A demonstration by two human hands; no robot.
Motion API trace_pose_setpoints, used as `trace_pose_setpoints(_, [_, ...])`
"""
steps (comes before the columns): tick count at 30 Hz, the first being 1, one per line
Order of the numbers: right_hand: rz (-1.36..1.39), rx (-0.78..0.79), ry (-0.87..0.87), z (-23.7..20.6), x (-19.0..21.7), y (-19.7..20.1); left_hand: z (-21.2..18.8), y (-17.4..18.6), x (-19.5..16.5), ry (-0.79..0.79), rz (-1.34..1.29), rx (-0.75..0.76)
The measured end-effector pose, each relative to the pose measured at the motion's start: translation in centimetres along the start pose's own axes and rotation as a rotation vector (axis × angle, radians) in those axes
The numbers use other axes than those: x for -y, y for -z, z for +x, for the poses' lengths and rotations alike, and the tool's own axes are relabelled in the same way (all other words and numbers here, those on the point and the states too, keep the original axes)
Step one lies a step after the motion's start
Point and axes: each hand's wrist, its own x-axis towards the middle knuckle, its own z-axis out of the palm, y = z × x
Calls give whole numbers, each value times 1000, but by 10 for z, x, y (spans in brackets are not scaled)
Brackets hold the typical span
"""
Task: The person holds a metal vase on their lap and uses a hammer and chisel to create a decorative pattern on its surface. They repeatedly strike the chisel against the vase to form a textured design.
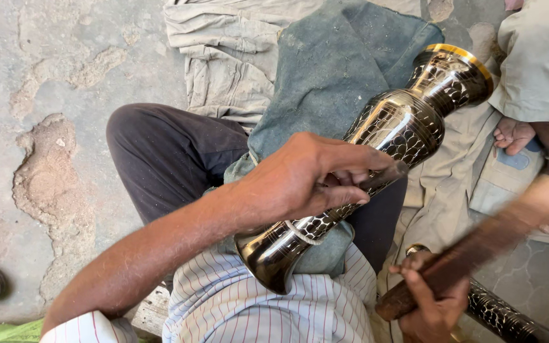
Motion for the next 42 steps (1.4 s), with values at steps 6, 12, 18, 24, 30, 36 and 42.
trace_pose_setpoints(6, [-513, 22, -28, 14, 68, 11, 17, 8, -5, -167, 97, 138])
trace_pose_setpoints(12, [-984, 240, 153, 42, 99, 55, 30, 8, -7, -146, 119, 263])
trace_pose_setpoints(18, [-1481, 332, -312, 79, 92, 90, 36, 14, -6, -169, 82, 303])
trace_pose_setpoints(24, [-1566, 313, -76, 61, 88, 115, 36, 15, -5, -176, 58, 314])
trace_pose_setpoints(30, [-1385, 165, -67, 57, 63, 144, 35, 18, -2, -224, 49, 305])
trace_pose_setpoints(36, [-1423, 164, 17, 52, 76, 140, 38, 14, -3, -212, 47, 299])
trace_pose_setpoints(42, [-827, 60, 61, 35, 89, 112, 39, 17, -2, -211, 41, 312])
